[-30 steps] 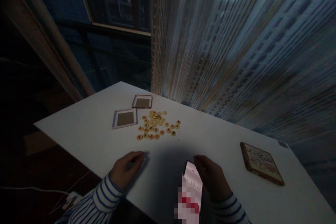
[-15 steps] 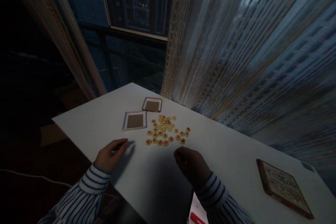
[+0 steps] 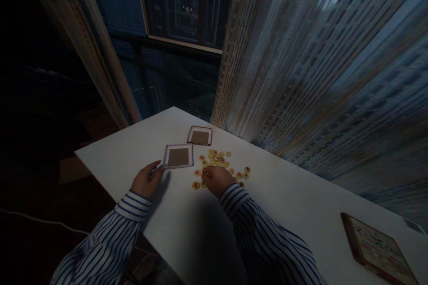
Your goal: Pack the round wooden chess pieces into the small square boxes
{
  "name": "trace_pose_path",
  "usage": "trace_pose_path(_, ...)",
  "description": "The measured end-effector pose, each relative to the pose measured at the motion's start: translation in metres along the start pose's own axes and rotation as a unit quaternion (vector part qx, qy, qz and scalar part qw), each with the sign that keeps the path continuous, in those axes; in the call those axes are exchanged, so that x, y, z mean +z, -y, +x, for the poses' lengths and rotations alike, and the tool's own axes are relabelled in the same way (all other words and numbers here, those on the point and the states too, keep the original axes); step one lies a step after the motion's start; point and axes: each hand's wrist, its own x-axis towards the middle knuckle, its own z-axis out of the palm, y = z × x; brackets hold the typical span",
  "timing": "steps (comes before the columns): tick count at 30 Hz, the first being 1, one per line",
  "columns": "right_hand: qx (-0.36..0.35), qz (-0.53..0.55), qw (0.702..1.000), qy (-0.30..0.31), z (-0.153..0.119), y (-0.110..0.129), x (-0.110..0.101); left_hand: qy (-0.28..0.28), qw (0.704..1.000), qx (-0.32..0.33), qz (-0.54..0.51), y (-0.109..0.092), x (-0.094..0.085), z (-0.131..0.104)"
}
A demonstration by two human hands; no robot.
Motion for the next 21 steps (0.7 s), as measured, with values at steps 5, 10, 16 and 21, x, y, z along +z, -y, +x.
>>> trace_pose_path(5,0.009,-0.019,1.0,-0.003,0.031,0.006,0.011,-0.003,1.0,-0.003,0.02,0.004,0.009,0.013)
trace_pose_path(10,0.032,-0.047,0.998,-0.016,0.052,0.013,0.02,-0.008,0.999,0.001,0.038,0.009,0.015,0.019)
trace_pose_path(16,0.042,-0.082,0.996,-0.014,0.066,0.024,0.021,-0.015,0.998,0.001,0.056,0.012,0.019,0.018)
trace_pose_path(21,0.061,-0.097,0.993,-0.008,0.075,0.03,0.024,-0.018,0.997,0.009,0.07,0.011,0.019,0.015)
